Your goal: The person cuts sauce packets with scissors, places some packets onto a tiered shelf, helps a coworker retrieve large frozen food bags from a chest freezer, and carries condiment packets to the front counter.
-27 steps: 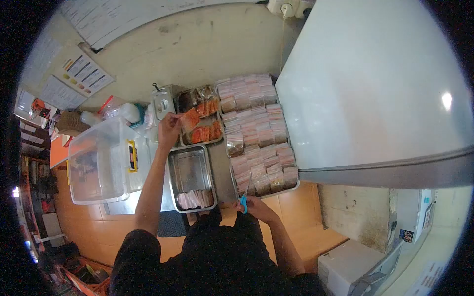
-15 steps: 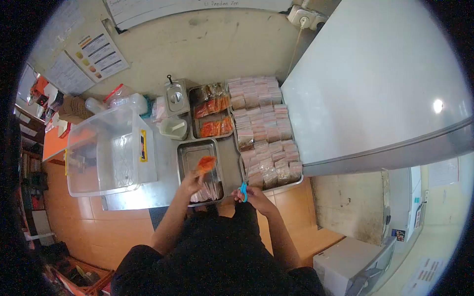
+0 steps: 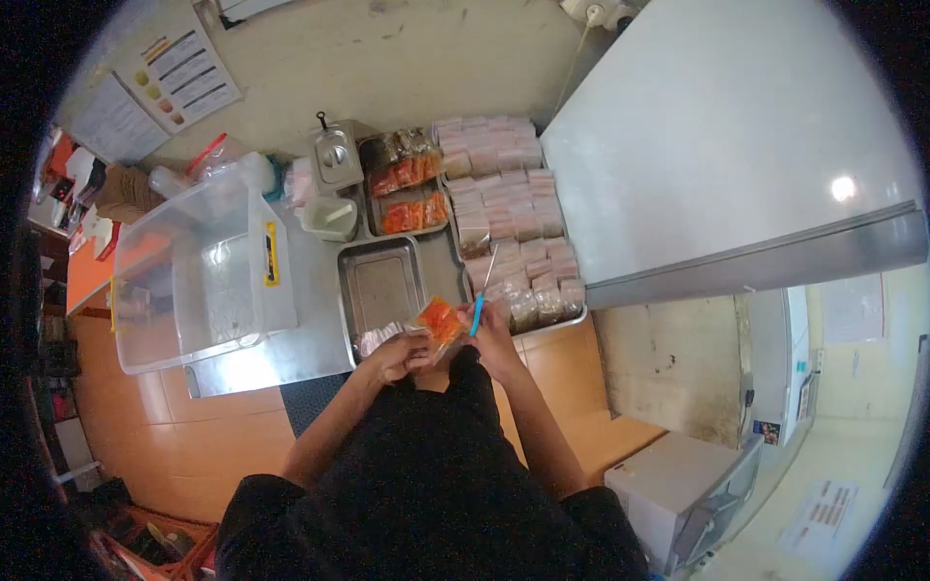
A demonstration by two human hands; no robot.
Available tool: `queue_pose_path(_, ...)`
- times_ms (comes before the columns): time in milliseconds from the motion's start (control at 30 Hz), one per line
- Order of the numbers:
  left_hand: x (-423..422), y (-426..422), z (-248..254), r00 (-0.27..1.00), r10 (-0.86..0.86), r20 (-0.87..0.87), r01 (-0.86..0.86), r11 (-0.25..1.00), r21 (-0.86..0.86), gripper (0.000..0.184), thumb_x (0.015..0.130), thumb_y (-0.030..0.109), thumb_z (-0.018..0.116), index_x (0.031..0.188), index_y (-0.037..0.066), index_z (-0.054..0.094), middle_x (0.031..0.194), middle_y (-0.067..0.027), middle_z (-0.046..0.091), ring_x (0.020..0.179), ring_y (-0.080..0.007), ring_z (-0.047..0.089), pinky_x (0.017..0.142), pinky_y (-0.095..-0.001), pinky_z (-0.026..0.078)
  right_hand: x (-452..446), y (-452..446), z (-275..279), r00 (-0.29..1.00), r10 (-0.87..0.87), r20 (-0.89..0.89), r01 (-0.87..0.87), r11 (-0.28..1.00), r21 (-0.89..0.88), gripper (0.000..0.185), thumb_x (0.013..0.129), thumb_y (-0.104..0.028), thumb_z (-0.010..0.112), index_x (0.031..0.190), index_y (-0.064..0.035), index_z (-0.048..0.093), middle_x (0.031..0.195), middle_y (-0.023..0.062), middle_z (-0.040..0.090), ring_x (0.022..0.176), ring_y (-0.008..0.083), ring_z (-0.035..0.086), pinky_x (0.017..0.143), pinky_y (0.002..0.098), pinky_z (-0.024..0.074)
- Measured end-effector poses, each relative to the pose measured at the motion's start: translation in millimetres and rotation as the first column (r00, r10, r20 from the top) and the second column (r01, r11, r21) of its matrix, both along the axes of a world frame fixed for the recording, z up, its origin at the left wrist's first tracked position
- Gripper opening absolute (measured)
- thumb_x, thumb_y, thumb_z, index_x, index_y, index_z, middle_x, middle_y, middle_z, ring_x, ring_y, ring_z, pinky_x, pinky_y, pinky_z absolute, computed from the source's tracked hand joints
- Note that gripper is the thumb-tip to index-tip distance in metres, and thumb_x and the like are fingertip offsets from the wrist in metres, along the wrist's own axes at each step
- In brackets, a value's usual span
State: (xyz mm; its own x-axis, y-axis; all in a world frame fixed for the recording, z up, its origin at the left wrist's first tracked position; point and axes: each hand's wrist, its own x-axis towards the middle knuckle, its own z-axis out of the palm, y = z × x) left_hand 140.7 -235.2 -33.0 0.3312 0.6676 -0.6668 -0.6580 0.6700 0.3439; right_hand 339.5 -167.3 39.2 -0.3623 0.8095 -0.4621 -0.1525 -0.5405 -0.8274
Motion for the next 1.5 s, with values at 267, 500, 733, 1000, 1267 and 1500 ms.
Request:
queue_pose_path(267, -19, -1, 11, 0.954, 0.131, -0.27, -0.039, 0.946, 0.321, 0.015, 0.102, 0.018, 0.058, 0.105, 0.004, 0.064, 0.105, -0.0036, 0.065, 0.089, -0.0144, 0.066, 0.086, -0.0281, 0.056, 18, -5, 6, 0.968, 0.245, -0.05, -0.246, 0.969, -0.013, 0.032, 0.087, -0.011, 0.077, 0.11, -0.0089, 0.054, 0.115, 0.0013, 0.057, 0.106, 0.0132, 0.058, 0.09, 0.0291, 0.0501)
queue_pose_path(500, -37, 17, 81, 0.945, 0.272, -0.182, -0.17, 0.883, 0.437, 0.025, 0.105, 0.028, 0.052, 0.121, 0.01, 0.058, 0.108, 0.0017, 0.064, 0.101, -0.0133, 0.064, 0.09, -0.0321, 0.051, 24, 6, 53, 0.877, 0.476, -0.065, -0.478, 0.878, -0.009, 0.041, 0.084, -0.006, 0.079, 0.119, -0.0073, 0.057, 0.112, -0.0003, 0.059, 0.107, 0.0119, 0.058, 0.096, 0.0285, 0.0486)
queue_pose_path(733, -45, 18, 117, 0.942, 0.202, -0.269, -0.044, 0.866, 0.497, 0.049, 0.1, 0.013, 0.06, 0.144, 0.013, 0.037, 0.129, -0.0094, 0.059, 0.108, -0.0172, 0.064, 0.094, -0.0361, 0.053, 61, 41, 72, 0.551, 0.793, 0.258, -0.823, 0.568, 0.014, 0.04, 0.087, -0.019, 0.079, 0.121, -0.0049, 0.061, 0.115, 0.0038, 0.064, 0.107, 0.012, 0.06, 0.094, 0.0279, 0.0491)
queue_pose_path(1000, -38, 12, 180, 0.923, 0.268, -0.276, 0.018, 0.686, 0.727, 0.097, 0.081, -0.011, 0.073, 0.157, 0.015, 0.019, 0.134, -0.0153, 0.056, 0.118, -0.0244, 0.061, 0.098, -0.0369, 0.053, 55, 59, 103, 0.274, 0.942, 0.192, -0.958, 0.284, -0.028, 0.036, 0.086, -0.028, 0.079, 0.108, -0.0056, 0.062, 0.105, 0.0025, 0.063, 0.101, 0.012, 0.059, 0.091, 0.0317, 0.0485)
queue_pose_path(1267, -35, 0, 189, 0.891, 0.249, -0.38, 0.11, 0.694, 0.711, 0.09, 0.085, -0.007, 0.071, 0.157, 0.013, 0.021, 0.135, -0.0165, 0.055, 0.121, -0.0246, 0.059, 0.099, -0.0371, 0.052, 29, 62, 128, 0.183, 0.931, 0.315, -0.982, 0.191, 0.006, 0.036, 0.083, -0.026, 0.081, 0.104, -0.0057, 0.06, 0.097, 0.0016, 0.062, 0.092, 0.0125, 0.057, 0.081, 0.0312, 0.0474)
queue_pose_path(1500, -36, -3, 187, 0.872, 0.225, -0.435, 0.179, 0.68, 0.711, 0.074, 0.094, 0.002, 0.064, 0.156, 0.011, 0.025, 0.144, -0.016, 0.048, 0.128, -0.0246, 0.053, 0.106, -0.0383, 0.046, 24, 64, 128, 0.131, 0.889, 0.438, -0.986, 0.164, -0.038, 0.039, 0.081, -0.032, 0.084, 0.099, -0.004, 0.063, 0.088, 0.0033, 0.064, 0.083, 0.0133, 0.06, 0.073, 0.0314, 0.0487)
